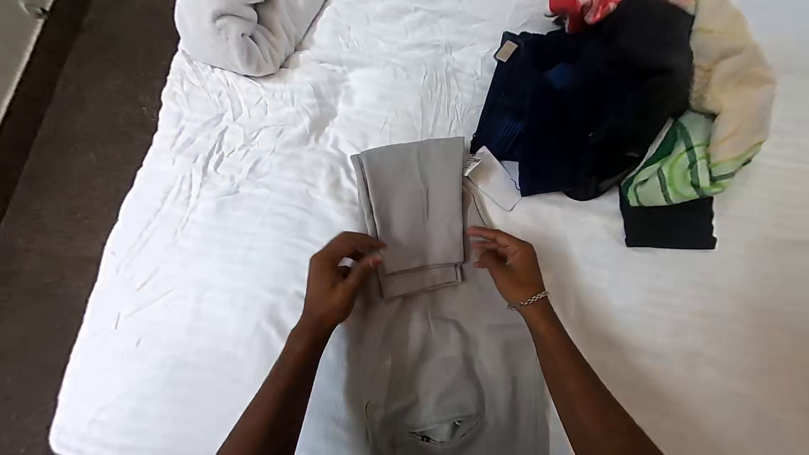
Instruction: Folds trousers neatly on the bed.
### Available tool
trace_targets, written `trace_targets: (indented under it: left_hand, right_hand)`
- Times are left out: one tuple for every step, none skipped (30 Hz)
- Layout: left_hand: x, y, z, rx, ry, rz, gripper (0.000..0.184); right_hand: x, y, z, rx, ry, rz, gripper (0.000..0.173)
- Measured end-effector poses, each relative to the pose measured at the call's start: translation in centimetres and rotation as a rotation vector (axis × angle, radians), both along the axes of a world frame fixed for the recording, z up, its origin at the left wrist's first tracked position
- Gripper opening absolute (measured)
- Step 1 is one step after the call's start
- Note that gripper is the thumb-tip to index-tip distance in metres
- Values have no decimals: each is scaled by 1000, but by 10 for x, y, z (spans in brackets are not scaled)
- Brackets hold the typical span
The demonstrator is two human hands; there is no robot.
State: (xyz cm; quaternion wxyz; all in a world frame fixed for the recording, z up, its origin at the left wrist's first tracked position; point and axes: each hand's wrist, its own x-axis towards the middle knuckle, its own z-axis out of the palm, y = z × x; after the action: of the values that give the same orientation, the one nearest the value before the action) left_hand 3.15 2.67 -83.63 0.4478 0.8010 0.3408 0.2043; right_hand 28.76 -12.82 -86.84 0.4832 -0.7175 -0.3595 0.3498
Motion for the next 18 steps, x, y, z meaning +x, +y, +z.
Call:
trace_targets:
  left_hand:
    - [7,-1,5,-44,61,153,30]
    - [14,-2,11,-71,190,258,30]
    - [21,-2,17,-93,337,305,36]
    - [28,-4,20,-96,459,317,43]
    - [35,-6,23,-85,555,309,46]
    - [41,-10,25,-71,617,300,44]
    - [46,-14,26,-54,652,301,42]
    - [48,-17,26,-29,645,311,39]
    - [48,-20,27,-2,595,325,36]
    - [46,-21,29,15,512,349,33]
    - [44,-22,34,12,422,372,30]
    - [41,-24,41,-14,334,397,28]
    - [38,-28,49,-49,254,430,27]
    - [36,-33,54,-99,192,463,27]
    - [33,-38,56,-150,172,479,27]
    - [30,-42,54,-187,210,469,29]
    - [27,-47,48,-206,308,428,32]
    - [25,-50,40,-218,429,376,33]
  right_hand:
    - [0,1,3,-88,79,-43,26]
    - [-2,3,5,-178,122,-65,27]
    - [-5,6,6,-251,136,-74,30]
    - [-9,11,7,-303,123,-81,34]
    - [-13,15,7,-340,86,-84,37]
    - [-18,19,6,-358,24,-92,36]
    - [-21,22,8,-364,-54,-104,33]
    - [-23,24,13,-359,-133,-118,29]
    - [-24,26,19,-344,-197,-130,26]
    - [-24,27,28,-334,-234,-135,24]
    - [-23,27,38,-325,-245,-137,24]
    - [-22,25,47,-317,-225,-136,24]
    - [-21,23,55,-313,-184,-130,24]
    - [-20,20,59,-323,-137,-119,25]
    - [-19,18,59,-349,-103,-111,25]
    - [-20,16,55,-386,-97,-107,26]
    - [-21,15,50,-433,-106,-101,26]
    - [-23,14,43,-486,-123,-89,25]
